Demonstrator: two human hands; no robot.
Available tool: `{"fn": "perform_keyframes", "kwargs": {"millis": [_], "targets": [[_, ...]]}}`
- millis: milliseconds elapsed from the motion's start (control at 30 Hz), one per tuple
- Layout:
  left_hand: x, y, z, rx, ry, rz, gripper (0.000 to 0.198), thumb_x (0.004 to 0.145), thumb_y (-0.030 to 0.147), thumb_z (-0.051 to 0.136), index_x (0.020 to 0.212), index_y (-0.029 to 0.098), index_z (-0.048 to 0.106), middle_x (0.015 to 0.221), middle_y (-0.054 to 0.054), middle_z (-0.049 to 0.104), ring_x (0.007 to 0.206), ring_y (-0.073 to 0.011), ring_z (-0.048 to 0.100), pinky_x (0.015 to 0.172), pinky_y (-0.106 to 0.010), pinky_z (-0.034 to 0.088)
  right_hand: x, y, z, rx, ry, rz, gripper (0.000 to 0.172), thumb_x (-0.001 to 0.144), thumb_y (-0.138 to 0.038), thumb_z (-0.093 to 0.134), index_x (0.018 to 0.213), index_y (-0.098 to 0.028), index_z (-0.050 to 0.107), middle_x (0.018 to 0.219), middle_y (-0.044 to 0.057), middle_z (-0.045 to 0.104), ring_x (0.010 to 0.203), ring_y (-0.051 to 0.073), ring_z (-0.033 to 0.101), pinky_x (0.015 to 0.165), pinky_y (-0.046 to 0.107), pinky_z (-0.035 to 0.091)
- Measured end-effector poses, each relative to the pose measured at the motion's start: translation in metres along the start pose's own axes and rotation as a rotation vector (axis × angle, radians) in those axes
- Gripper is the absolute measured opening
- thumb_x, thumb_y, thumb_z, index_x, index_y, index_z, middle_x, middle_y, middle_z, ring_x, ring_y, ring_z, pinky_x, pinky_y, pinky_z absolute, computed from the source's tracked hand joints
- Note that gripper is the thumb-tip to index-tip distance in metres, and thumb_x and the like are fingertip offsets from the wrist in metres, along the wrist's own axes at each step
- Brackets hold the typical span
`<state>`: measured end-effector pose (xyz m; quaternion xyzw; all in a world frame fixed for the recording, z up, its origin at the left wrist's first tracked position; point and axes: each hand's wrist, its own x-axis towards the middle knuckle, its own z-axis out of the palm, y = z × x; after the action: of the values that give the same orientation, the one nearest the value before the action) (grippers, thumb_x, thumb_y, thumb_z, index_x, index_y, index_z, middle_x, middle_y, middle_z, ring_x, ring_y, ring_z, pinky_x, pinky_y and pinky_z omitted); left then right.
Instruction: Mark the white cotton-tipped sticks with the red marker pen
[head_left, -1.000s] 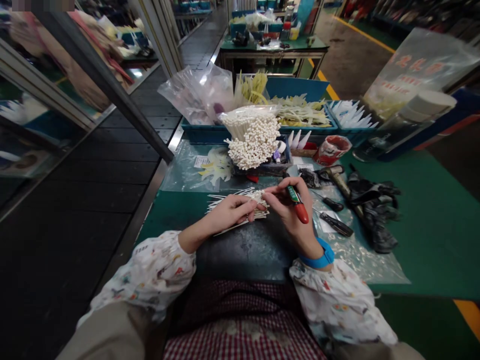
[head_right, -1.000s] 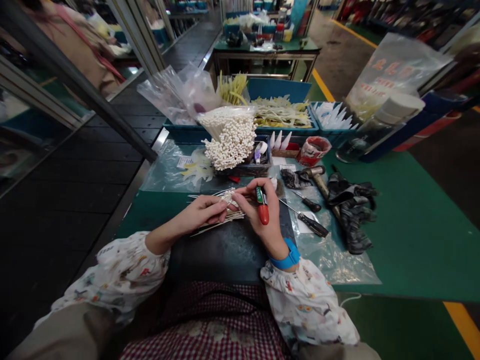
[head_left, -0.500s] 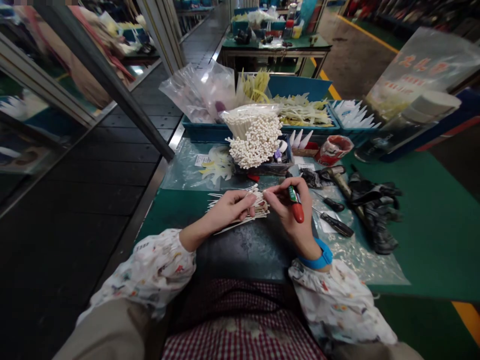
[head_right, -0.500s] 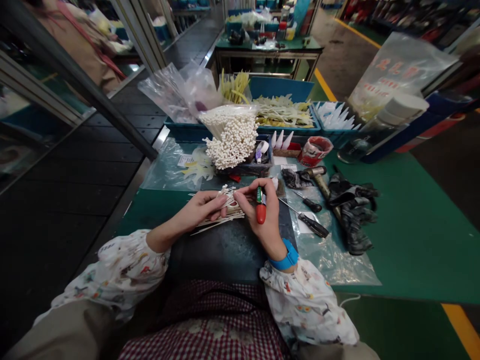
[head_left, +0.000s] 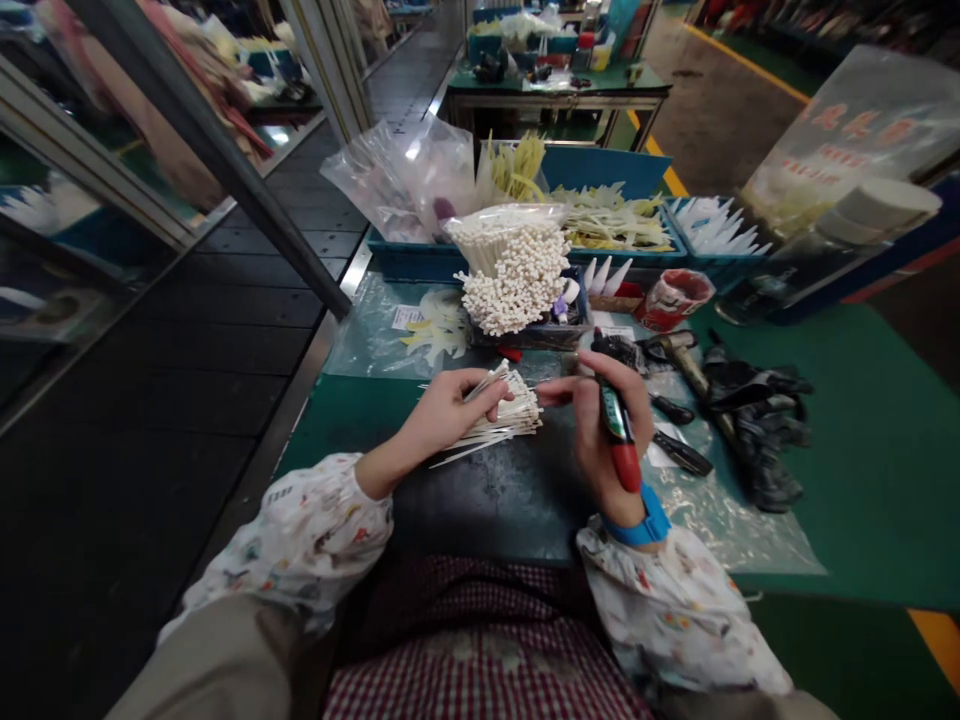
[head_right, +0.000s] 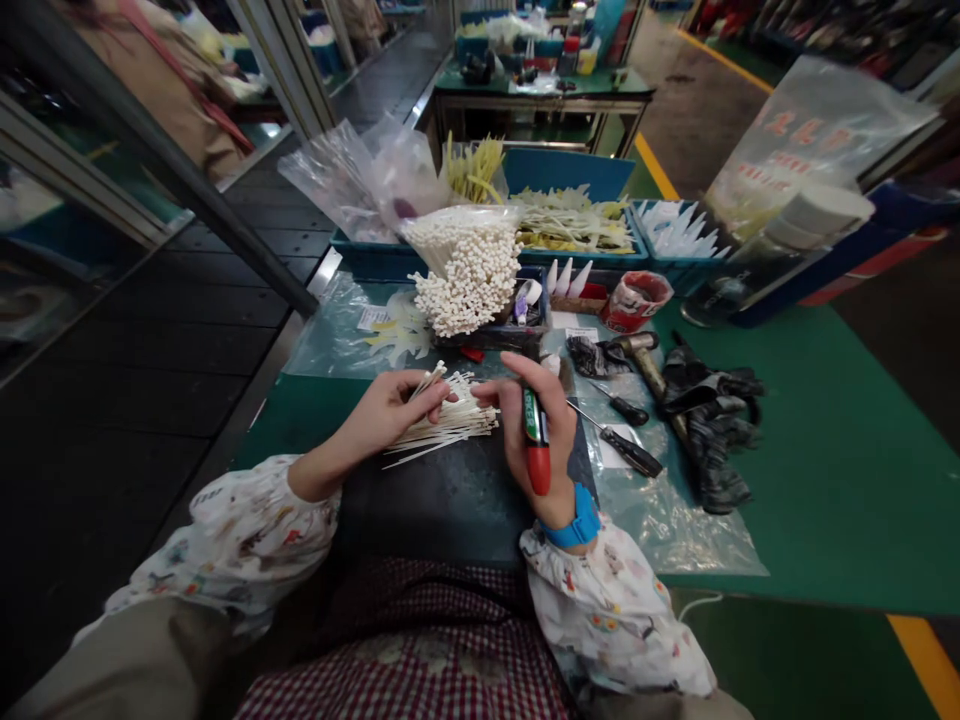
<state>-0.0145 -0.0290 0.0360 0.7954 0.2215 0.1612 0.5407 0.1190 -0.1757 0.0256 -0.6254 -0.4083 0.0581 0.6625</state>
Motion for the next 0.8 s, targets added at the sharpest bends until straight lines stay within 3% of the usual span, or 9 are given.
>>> {"fn": "perform_keyframes", "kwargs": {"millis": [100, 167, 333, 467, 667, 800], "targets": [[0.0003, 0.0003, -0.0012, 0.009, 0.012, 0.016, 0.035, 0.095, 0.044, 0.058, 0.082, 0.017, 0.075, 0.064, 0.0, 0.067, 0.068, -0.014, 0.059, 0.07, -0.025, 0.043, -0.0036, -0.0019, -0.0061, -0.129, -0.063, -0.165, 0.025, 0.097, -0.04, 0.064, 0.121, -0.033, 0.067, 0.098, 0.004, 0.075, 0.084, 0.024, 0.072, 0.079, 0.042, 0.059], [0.0002, 0.0008, -0.0008, 0.022, 0.015, 0.021, 0.035, 0.095, 0.044, 0.058, 0.078, 0.017, 0.074, 0.066, -0.001, 0.069, 0.07, -0.0147, 0.061, 0.071, -0.026, 0.044, -0.0058, -0.0023, -0.0069, -0.202, -0.051, -0.214, 0.018, 0.093, -0.036, 0.07, 0.111, -0.032, 0.069, 0.093, 0.002, 0.074, 0.08, 0.023, 0.071, 0.074, 0.04, 0.059], [-0.0003, 0.0034, 0.0014, 0.053, 0.003, 0.035, 0.043, 0.095, 0.044, 0.057, 0.062, 0.018, 0.065, 0.072, -0.002, 0.071, 0.075, -0.0153, 0.063, 0.074, -0.026, 0.045, -0.0076, -0.003, -0.0021, -0.271, -0.061, -0.243, 0.008, 0.091, -0.031, 0.071, 0.091, -0.029, 0.063, 0.075, -0.002, 0.07, 0.063, 0.017, 0.065, 0.062, 0.033, 0.055], [-0.0013, 0.0054, 0.0023, 0.045, -0.021, 0.058, 0.044, 0.096, 0.042, 0.057, 0.061, 0.018, 0.063, 0.07, 0.0, 0.068, 0.07, -0.0132, 0.059, 0.075, -0.026, 0.044, -0.0048, -0.0018, 0.0008, -0.235, -0.125, -0.246, 0.007, 0.092, -0.027, 0.07, 0.093, -0.029, 0.063, 0.077, -0.002, 0.071, 0.066, 0.017, 0.066, 0.063, 0.032, 0.055], [-0.0014, 0.0033, 0.0024, 0.052, 0.002, 0.043, 0.04, 0.095, 0.043, 0.058, 0.066, 0.018, 0.067, 0.071, -0.001, 0.07, 0.072, -0.0144, 0.061, 0.077, -0.027, 0.045, -0.0056, 0.0027, -0.0015, -0.286, -0.114, -0.239, 0.008, 0.09, -0.026, 0.068, 0.086, -0.028, 0.061, 0.071, -0.004, 0.067, 0.06, 0.015, 0.062, 0.059, 0.031, 0.053], [-0.0007, 0.0007, 0.0017, 0.031, 0.014, 0.018, 0.037, 0.095, 0.045, 0.059, 0.076, 0.017, 0.073, 0.071, -0.002, 0.072, 0.075, -0.0159, 0.064, 0.077, -0.027, 0.046, -0.0047, 0.0035, -0.0003, -0.175, -0.054, -0.156, 0.012, 0.093, -0.027, 0.068, 0.105, -0.029, 0.065, 0.09, 0.0, 0.073, 0.077, 0.018, 0.071, 0.073, 0.036, 0.059]]}}
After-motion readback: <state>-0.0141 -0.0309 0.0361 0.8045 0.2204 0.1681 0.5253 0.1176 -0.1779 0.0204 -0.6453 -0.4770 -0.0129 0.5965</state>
